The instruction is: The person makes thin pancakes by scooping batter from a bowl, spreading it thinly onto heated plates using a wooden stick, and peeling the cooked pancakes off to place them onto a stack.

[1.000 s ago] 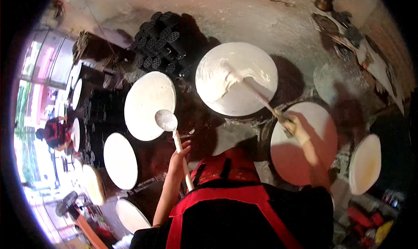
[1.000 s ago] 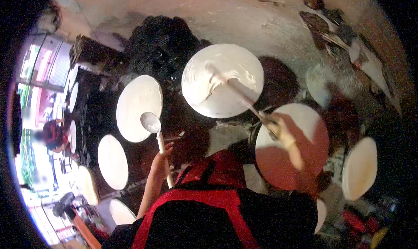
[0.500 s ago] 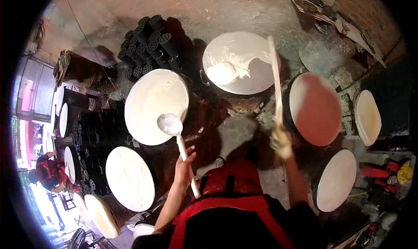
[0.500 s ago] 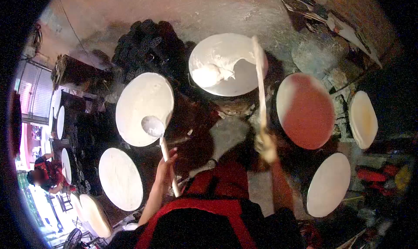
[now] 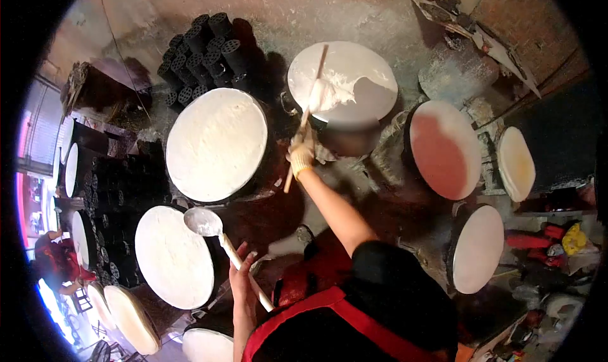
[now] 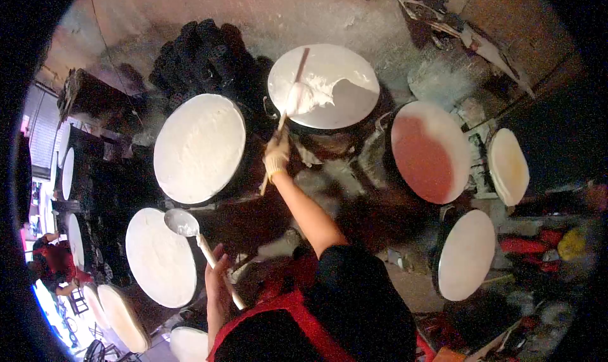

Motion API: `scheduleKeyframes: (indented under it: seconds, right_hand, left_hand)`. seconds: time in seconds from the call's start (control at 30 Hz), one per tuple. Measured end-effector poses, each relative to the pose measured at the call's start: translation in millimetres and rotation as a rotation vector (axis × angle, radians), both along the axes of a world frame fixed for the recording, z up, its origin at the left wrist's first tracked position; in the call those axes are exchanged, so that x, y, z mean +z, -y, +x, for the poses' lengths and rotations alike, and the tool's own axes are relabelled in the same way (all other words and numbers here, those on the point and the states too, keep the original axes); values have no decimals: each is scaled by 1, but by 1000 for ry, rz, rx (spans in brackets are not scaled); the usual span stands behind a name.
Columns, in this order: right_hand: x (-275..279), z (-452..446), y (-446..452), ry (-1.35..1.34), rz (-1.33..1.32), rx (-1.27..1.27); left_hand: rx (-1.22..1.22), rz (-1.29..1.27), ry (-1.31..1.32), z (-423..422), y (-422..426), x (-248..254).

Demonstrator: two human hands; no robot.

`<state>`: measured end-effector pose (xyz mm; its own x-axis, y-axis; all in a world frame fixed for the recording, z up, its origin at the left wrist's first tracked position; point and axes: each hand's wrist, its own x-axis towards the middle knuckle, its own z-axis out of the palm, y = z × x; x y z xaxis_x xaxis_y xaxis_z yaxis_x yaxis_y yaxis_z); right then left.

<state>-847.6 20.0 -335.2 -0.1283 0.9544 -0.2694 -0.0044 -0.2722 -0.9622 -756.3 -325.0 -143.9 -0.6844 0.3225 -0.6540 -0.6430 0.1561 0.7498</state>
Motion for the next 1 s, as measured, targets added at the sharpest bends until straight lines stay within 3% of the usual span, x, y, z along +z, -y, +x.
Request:
scheduleKeyframes:
  seconds: [0.1, 0.27, 0.33, 0.4, 0.47, 0.53, 0.57, 0.63, 0.67, 0.7, 0.87, 1.0]
  right_hand:
    - [52, 83, 14, -199, -451, 133]
    - [88, 158, -12, -171, -233, 53]
    - [104, 160, -41, -303, -489, -23]
    - [115, 139, -39, -407, -341, 5]
    - [129, 132, -20, -524, -445, 192]
    - [122, 153, -17, -395, -660, 436]
    - [122, 173, -14, -145, -513, 515]
    - [130, 215, -32, -117, -544, 478]
    - [95, 240, -55, -184, -591, 511]
    - [101, 264, -67, -278, -534, 485]
    - [96, 294, -162, -112, -553, 439]
    - [106, 256, -188, -397, -412, 337]
  left_hand:
    - [-20, 88, -2, -5, -5, -23]
    - [-82, 85, -41, 0, -33, -5]
    - [-89, 101, -42, 0, -37, -6]
    - [-100, 123, -38, 2, -44, -3]
    - [-91, 126, -21, 8, -60, 3]
    - [-87, 119, -11, 14, -77, 11]
    - [-84, 115, -8, 17, -87, 15]
    - [-77, 83, -23, 24, -100, 14]
    - [-85, 86, -33, 26, -108, 11]
    - [-96, 82, -39, 29, -113, 9]
    - [-82, 45, -22, 56, -165, 37]
    - [-100, 175, 53, 77, -198, 30]
